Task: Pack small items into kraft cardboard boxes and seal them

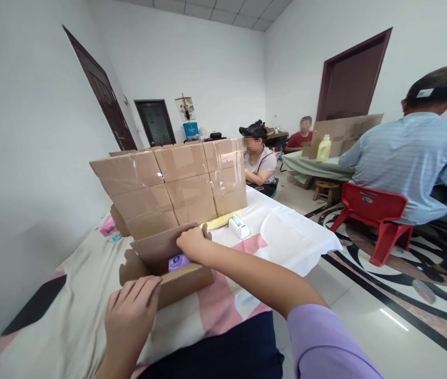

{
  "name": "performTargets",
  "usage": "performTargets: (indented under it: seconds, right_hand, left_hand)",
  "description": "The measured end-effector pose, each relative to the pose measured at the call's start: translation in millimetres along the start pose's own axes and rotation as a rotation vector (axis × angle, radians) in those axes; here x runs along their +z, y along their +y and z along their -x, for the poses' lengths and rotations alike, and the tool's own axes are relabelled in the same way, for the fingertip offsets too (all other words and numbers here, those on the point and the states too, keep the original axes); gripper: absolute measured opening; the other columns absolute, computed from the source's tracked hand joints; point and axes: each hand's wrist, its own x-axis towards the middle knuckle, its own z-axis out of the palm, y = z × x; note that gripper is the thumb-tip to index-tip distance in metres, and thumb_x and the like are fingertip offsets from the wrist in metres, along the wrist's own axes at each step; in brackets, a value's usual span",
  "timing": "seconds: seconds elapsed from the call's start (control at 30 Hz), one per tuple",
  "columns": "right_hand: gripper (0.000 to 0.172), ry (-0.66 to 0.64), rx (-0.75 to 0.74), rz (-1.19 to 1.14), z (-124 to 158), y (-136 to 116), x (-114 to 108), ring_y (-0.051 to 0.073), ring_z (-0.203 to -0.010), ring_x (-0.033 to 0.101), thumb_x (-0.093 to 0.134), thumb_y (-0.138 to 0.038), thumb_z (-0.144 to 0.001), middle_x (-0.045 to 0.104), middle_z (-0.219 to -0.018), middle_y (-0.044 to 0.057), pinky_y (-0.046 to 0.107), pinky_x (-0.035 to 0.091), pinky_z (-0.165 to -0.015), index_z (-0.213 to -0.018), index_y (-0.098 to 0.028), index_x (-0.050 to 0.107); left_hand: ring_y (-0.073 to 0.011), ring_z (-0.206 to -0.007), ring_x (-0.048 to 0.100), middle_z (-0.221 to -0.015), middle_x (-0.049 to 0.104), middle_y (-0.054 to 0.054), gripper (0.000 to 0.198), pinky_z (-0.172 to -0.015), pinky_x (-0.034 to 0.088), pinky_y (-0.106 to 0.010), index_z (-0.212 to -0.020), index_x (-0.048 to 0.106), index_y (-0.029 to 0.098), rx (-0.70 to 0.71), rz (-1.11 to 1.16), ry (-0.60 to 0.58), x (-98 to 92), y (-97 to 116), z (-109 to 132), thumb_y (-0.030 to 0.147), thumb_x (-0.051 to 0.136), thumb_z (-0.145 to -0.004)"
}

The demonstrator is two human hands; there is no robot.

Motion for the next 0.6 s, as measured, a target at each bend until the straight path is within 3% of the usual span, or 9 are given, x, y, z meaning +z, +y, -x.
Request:
performTargets:
  seconds: [0.03,0.1,0.2,0.27,0.33,0.43,0.6]
  right_hand:
    - [0.008,0.025,-0.001,-0.001,7,1,-7,0.028,-0.093,0.072,0.065,-0.014,-0.091,0.076,-0.098,0.018,0.042,0.052,-0.085,-0.093,-0.009,0.072]
    - [0.016,0.210,0.040,-0.058,28,5,-19,0.029,-0.096,0.070,0.058,-0.020,-0.096,0.076,-0.097,0.016,0.044,0.048,-0.090,-0.099,-0.013,0.071]
    - [0.023,0.808,0.294,-0.398,70,22,-16,0.025,-0.098,0.066,0.050,-0.031,-0.100,0.075,-0.097,0.011,0.039,0.045,-0.091,-0.098,-0.018,0.069]
    - [0.025,1.020,0.421,-0.700,94,34,2,0.022,-0.093,0.066,0.048,-0.036,-0.100,0.074,-0.101,0.010,0.035,0.048,-0.082,-0.101,-0.019,0.067]
    - [0.031,0.971,0.329,-0.933,107,41,25,0.023,-0.099,0.066,0.047,-0.041,-0.101,0.073,-0.111,0.010,0.035,0.049,-0.083,-0.108,-0.020,0.068]
    - [0.042,0.809,0.061,-1.107,106,38,50,0.025,-0.122,0.060,0.042,-0.049,-0.104,0.069,-0.129,0.009,0.041,0.046,-0.102,-0.124,-0.023,0.068]
    - [0.055,0.789,-0.152,-1.178,86,21,64,0.027,-0.128,0.055,0.035,-0.064,-0.102,0.068,-0.132,0.007,0.048,0.036,-0.115,-0.121,-0.028,0.072]
  left_hand:
    - [-0.0201,-0.084,0.061,-0.091,0.075,-0.001,0.009,-0.076,0.035,-0.036,-0.101,0.064,0.021,-0.008,0.001,0.003,-1.0,0,1,0.017,0.059,-0.095]
    - [-0.0197,-0.084,0.063,-0.092,0.076,-0.001,0.008,-0.078,0.035,-0.037,-0.101,0.065,0.021,-0.027,-0.007,0.017,-2.6,-1,3,0.019,0.059,-0.096]
    - [-0.0205,-0.085,0.065,-0.091,0.077,-0.001,0.009,-0.084,0.033,-0.041,-0.102,0.066,0.021,-0.035,-0.042,0.058,-4.0,-3,5,0.021,0.059,-0.096]
    - [-0.0206,-0.084,0.065,-0.089,0.077,0.000,0.009,-0.086,0.032,-0.042,-0.101,0.067,0.022,-0.010,-0.048,0.083,-3.8,-4,5,0.022,0.061,-0.095]
    - [-0.0206,-0.084,0.065,-0.087,0.077,0.001,0.009,-0.086,0.033,-0.042,-0.101,0.068,0.022,0.024,-0.038,0.107,-2.7,-4,3,0.022,0.063,-0.094]
    - [-0.0217,-0.087,0.065,-0.088,0.077,0.000,0.009,-0.086,0.033,-0.041,-0.100,0.069,0.022,0.050,-0.032,0.141,0.9,-4,0,0.021,0.064,-0.092]
    - [-0.0213,-0.082,0.063,-0.084,0.078,-0.001,0.009,-0.081,0.034,-0.040,-0.096,0.070,0.021,0.092,-0.019,0.210,10.1,-12,3,0.022,0.063,-0.092]
